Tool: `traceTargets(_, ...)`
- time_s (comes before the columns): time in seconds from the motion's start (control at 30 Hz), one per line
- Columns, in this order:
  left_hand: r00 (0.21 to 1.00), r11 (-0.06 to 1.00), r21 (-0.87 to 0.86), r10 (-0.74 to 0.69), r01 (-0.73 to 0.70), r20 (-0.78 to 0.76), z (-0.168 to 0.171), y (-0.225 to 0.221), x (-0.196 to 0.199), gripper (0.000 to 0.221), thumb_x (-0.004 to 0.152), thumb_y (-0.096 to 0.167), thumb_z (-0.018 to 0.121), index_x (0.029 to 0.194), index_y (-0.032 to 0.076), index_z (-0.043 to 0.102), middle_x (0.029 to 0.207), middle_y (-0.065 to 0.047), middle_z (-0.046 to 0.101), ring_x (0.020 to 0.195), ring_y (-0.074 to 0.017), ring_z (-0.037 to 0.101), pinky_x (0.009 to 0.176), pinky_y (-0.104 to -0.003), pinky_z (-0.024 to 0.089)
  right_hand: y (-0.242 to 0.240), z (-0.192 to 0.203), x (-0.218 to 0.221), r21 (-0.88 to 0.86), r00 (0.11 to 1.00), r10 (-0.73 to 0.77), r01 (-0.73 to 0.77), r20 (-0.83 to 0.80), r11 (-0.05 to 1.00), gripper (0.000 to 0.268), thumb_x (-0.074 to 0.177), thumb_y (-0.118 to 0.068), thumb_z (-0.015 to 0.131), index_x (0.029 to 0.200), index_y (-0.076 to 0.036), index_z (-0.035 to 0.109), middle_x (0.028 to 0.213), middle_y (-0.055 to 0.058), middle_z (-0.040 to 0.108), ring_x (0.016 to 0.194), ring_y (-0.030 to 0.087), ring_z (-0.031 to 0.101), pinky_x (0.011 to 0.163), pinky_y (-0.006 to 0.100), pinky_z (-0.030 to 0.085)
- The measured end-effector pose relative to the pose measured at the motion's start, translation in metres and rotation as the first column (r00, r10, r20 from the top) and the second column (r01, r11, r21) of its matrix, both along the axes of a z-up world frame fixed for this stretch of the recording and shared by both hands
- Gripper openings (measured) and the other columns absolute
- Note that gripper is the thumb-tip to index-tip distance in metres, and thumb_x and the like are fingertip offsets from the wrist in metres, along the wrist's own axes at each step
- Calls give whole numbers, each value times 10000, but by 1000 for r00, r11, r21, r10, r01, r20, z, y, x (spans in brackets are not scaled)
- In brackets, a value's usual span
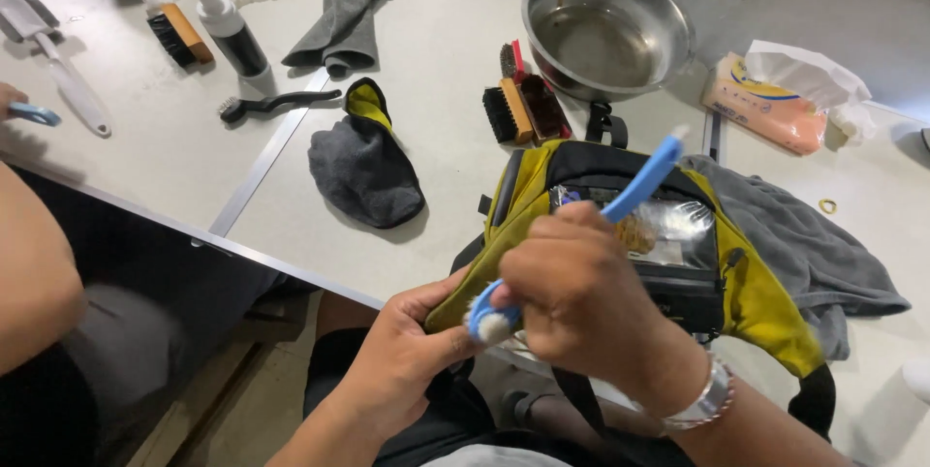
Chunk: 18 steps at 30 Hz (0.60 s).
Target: Cleaning a yellow and black waist bag using a toothbrush, cleaning solution, and a microfiber cloth on a workbench.
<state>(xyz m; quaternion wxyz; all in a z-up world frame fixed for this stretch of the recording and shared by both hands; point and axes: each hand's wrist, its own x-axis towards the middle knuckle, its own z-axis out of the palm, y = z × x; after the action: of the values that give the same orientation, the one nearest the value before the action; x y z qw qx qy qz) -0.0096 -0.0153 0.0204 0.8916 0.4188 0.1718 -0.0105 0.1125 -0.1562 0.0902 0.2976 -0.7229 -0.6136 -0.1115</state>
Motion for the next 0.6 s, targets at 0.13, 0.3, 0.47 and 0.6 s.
traceTargets(0.13,999,997,-73,-16,13,-33,-6,1,-3,706,692,-52,785,1389,-34,671,1081,-137,750,913,-202,685,827,-322,594,11,1,-2,87,988,-150,147,24,985,285,727,87,576,604,-154,484,549,0,487,546,198,428,711,371,311)
traceTargets(0.3,996,993,-112,-42,33,-83,-4,11,-11,893,568,-147,617,1440,40,678,1088,-105,746,837,-198,618,643,-281,520,3,0,-11,-35,999,-30,32,37,999,333,761,29,627,608,-165,404,537,-10,424,539,197,392,687,355,316)
traceTargets(0.47,991,931,-350,-63,102,119,6,11,-15,947,577,-201,575,1512,-50,544,869,-90,643,709,-170,532,617,-224,387,25,12,-30,138,1000,-25,25,-4,990,235,747,46,572,637,-138,477,561,14,446,531,227,432,694,380,318)
traceTargets(0.6,989,894,-429,-88,131,119,4,18,-19,995,570,-236,499,1548,-58,467,1278,-215,658,1009,-263,641,815,-290,565,4,2,-10,-58,996,-45,50,80,997,322,752,20,680,593,-173,478,511,-14,453,521,154,373,664,306,317)
